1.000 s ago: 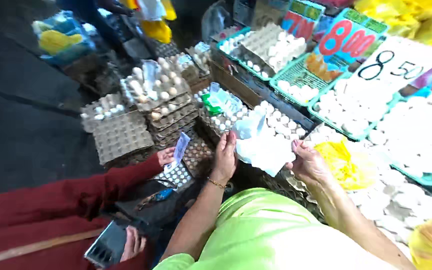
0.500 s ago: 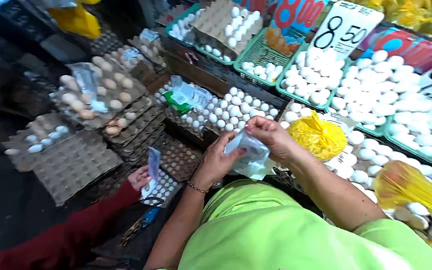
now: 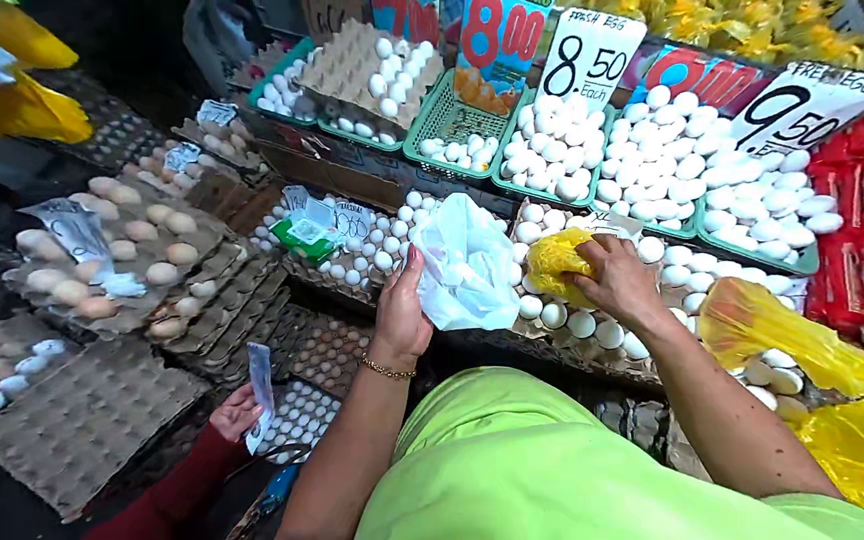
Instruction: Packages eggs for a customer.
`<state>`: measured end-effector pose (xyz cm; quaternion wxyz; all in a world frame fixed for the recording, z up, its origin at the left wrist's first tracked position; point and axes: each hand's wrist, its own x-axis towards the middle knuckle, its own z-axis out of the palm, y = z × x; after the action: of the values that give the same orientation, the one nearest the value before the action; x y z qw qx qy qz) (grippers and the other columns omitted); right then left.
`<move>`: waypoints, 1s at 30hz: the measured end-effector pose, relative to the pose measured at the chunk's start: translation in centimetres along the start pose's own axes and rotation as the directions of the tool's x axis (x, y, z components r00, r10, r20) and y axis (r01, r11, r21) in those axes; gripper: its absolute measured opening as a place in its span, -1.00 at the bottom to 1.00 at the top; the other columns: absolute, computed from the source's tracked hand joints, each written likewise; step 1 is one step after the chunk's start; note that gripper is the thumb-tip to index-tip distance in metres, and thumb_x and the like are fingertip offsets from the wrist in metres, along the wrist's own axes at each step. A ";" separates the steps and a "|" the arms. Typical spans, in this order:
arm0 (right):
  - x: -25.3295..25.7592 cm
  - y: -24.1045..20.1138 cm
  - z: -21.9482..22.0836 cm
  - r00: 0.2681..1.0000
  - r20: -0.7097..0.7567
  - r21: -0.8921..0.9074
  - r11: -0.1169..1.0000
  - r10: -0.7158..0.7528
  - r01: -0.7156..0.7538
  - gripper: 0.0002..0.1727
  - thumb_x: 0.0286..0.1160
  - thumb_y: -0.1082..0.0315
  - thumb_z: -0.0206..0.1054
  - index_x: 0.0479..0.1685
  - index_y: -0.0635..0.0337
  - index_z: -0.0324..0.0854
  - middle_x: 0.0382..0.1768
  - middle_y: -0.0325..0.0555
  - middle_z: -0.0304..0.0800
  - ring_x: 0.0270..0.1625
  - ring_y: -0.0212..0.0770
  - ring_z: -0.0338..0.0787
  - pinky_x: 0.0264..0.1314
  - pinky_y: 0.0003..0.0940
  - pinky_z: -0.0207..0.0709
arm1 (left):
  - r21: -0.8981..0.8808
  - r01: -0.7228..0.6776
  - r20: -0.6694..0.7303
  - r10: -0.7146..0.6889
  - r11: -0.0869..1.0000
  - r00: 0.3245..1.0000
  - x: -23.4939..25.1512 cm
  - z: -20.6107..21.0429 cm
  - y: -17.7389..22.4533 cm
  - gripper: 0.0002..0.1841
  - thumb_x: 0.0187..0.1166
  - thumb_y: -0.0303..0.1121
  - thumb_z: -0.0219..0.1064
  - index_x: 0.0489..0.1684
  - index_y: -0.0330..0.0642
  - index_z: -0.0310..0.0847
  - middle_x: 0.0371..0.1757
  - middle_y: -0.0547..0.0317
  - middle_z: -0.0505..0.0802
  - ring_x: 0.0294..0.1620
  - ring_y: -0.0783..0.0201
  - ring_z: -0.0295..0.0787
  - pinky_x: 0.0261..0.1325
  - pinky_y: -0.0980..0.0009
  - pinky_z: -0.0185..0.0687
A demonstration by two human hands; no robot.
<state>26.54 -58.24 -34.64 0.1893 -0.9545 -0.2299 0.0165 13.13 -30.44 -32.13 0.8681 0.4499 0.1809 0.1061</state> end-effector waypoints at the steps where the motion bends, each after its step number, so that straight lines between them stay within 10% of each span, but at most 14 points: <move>1: 0.1 0.6 -0.4 0.999 -0.016 0.027 0.999 -0.033 0.033 -0.63 0.40 0.35 0.54 0.17 0.30 0.72 0.32 0.35 0.66 0.37 0.49 0.60 0.15 0.51 0.53 | -0.022 0.004 0.023 -0.003 1.000 1.000 0.3 0.6 0.2 -0.55 0.91 -0.04 -0.13 0.46 -0.08 0.50 0.20 0.12 0.83 0.22 0.25 0.81 0.29 0.17 0.77; 6: 0.0 5.2 -2.8 0.993 -0.116 0.388 0.921 0.002 0.043 -0.72 0.55 0.50 0.36 0.19 0.38 0.67 0.08 0.26 0.81 0.12 0.13 0.82 0.24 0.24 0.62 | -0.133 0.062 0.198 -0.035 0.989 0.980 0.9 4.2 0.2 -0.51 0.90 0.05 -0.21 0.45 0.06 0.52 0.20 0.17 0.83 0.20 0.24 0.82 0.20 0.15 0.81; 10: -1.9 6.7 -5.0 0.943 -0.240 0.825 0.560 0.230 0.073 -0.74 0.59 0.49 0.26 0.21 0.17 0.58 -0.03 -0.30 0.78 -0.02 -0.45 0.79 0.15 -0.36 0.74 | -0.195 0.179 0.309 -0.113 0.964 0.944 1.4 6.9 -2.3 -0.44 0.85 0.18 -0.30 0.45 0.17 0.50 0.16 0.24 0.85 0.14 0.29 0.84 0.12 0.20 0.83; 15: -2.8 5.2 -8.3 0.857 -0.468 0.878 0.226 0.217 0.422 -0.66 0.75 0.40 0.04 0.42 -0.02 0.38 0.19 -0.32 0.76 0.28 -0.30 0.77 0.46 -0.20 0.64 | -0.121 0.382 0.244 -0.345 0.916 0.906 3.4 8.6 -8.3 -0.37 0.84 0.21 -0.27 0.54 0.03 0.44 0.25 0.09 0.82 0.23 0.16 0.81 0.24 0.12 0.76; 19: -2.3 2.0 -4.3 0.860 -0.408 0.900 -0.026 0.307 0.436 -0.53 0.55 -0.03 0.39 0.35 -0.12 0.44 0.11 -0.34 0.79 0.21 -0.31 0.79 0.34 -0.19 0.71 | -0.094 0.409 0.297 -0.366 0.908 0.882 3.7 10.5 -8.8 -0.38 0.84 0.21 -0.29 0.54 0.05 0.42 0.27 0.12 0.80 0.27 0.18 0.78 0.29 0.10 0.74; 22: -1.0 0.1 -0.6 0.893 -0.347 0.933 0.012 0.287 0.359 -0.65 0.78 0.36 0.02 0.47 -0.05 0.35 0.19 -0.27 0.75 0.25 -0.26 0.77 0.37 -0.14 0.69 | 0.164 0.315 0.304 -0.351 0.935 0.886 4.3 10.5 -7.2 -0.35 0.84 0.22 -0.28 0.62 0.03 0.40 0.35 0.14 0.78 0.34 0.21 0.74 0.36 0.11 0.70; 25: -0.2 0.3 2.2 0.911 -0.311 0.949 0.045 0.270 0.311 -0.74 0.74 0.46 0.10 0.30 0.05 0.44 0.07 -0.25 0.78 0.15 -0.29 0.81 0.31 -0.18 0.72 | 0.539 0.167 0.175 -0.304 0.825 0.937 6.5 8.3 -7.1 -0.31 0.86 0.18 -0.27 0.56 -0.18 0.47 0.32 -0.05 0.77 0.31 0.16 0.74 0.38 0.09 0.65; 30: -0.5 2.2 4.4 0.932 -0.354 0.847 0.450 0.077 0.284 -0.77 0.65 0.49 0.23 0.20 0.29 0.55 0.04 -0.16 0.77 0.09 -0.37 0.80 0.24 -0.28 0.74 | 0.765 -0.015 0.142 -0.146 0.644 0.979 8.1 8.0 -5.2 -0.29 0.88 0.13 -0.28 0.38 -0.28 0.63 0.31 -0.18 0.77 0.38 0.04 0.68 0.49 -0.07 0.49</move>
<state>26.52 -58.69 -39.50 0.6958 -0.6856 -0.2094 -0.0440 23.88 -36.49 -33.90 0.6146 0.7742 0.1408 -0.0550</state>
